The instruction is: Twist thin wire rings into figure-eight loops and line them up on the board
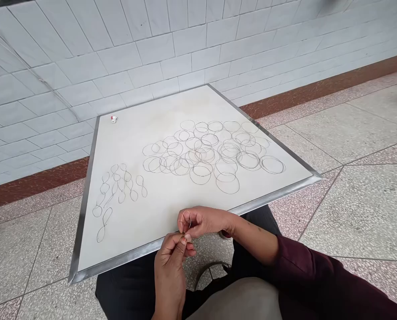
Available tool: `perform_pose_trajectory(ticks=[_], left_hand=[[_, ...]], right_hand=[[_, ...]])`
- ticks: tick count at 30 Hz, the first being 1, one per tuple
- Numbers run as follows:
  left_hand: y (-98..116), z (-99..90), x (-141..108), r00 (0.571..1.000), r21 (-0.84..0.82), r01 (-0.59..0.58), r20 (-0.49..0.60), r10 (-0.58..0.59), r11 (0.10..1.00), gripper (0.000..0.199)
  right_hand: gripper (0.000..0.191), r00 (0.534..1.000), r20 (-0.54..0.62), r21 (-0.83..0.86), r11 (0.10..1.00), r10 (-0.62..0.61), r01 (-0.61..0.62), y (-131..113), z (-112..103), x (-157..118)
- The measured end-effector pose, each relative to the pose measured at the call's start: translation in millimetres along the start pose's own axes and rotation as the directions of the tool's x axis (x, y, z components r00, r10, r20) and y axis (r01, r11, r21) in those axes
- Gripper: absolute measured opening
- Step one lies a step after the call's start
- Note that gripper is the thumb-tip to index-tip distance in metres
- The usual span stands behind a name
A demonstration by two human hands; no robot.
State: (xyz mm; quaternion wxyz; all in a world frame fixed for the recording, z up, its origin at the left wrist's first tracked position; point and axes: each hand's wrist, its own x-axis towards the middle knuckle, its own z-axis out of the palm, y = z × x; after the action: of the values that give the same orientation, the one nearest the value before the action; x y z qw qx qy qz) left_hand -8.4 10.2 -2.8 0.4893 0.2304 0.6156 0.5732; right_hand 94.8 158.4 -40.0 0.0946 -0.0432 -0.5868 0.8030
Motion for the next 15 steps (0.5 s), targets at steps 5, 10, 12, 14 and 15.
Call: perform_pose_trajectory(ticks=[5, 10, 12, 14, 15], left_hand=[[-5.7, -0.6, 3.0, 1.0, -0.006, -0.012, -0.004, 0.012, 1.0, 0.022], [-6.8, -8.3, 8.7, 0.998, 0.111, -0.065, -0.016, 0.068, 0.992, 0.025], [-5.3, -9.7, 9.9, 0.996, 0.147, -0.082, -0.013, 0.085, 0.986, 0.025], [-2.7, -9.7, 10.2, 0.995, 0.172, -0.093, -0.013, 0.097, 0.981, 0.026], [-1.1, -9.4, 10.1, 0.995, 0.184, -0.092, -0.015, 0.097, 0.979, 0.027]], right_hand=[[0.033, 1.0, 0.008, 0.01, 0.999, 0.03, -0.03, -0.4, -0.9, 1.5], [0.029, 0.998, -0.058, 0.038, 0.999, -0.002, 0.004, 0.8, 2.3, 2.2], [0.027, 0.996, -0.085, 0.067, 0.998, -0.011, 0.016, 0.7, 4.8, 2.4], [0.026, 0.994, -0.107, 0.086, 0.996, -0.007, 0.017, -0.4, 7.7, 2.9], [0.026, 0.993, -0.115, 0.087, 0.996, -0.001, 0.011, -1.0, 9.2, 3.3]])
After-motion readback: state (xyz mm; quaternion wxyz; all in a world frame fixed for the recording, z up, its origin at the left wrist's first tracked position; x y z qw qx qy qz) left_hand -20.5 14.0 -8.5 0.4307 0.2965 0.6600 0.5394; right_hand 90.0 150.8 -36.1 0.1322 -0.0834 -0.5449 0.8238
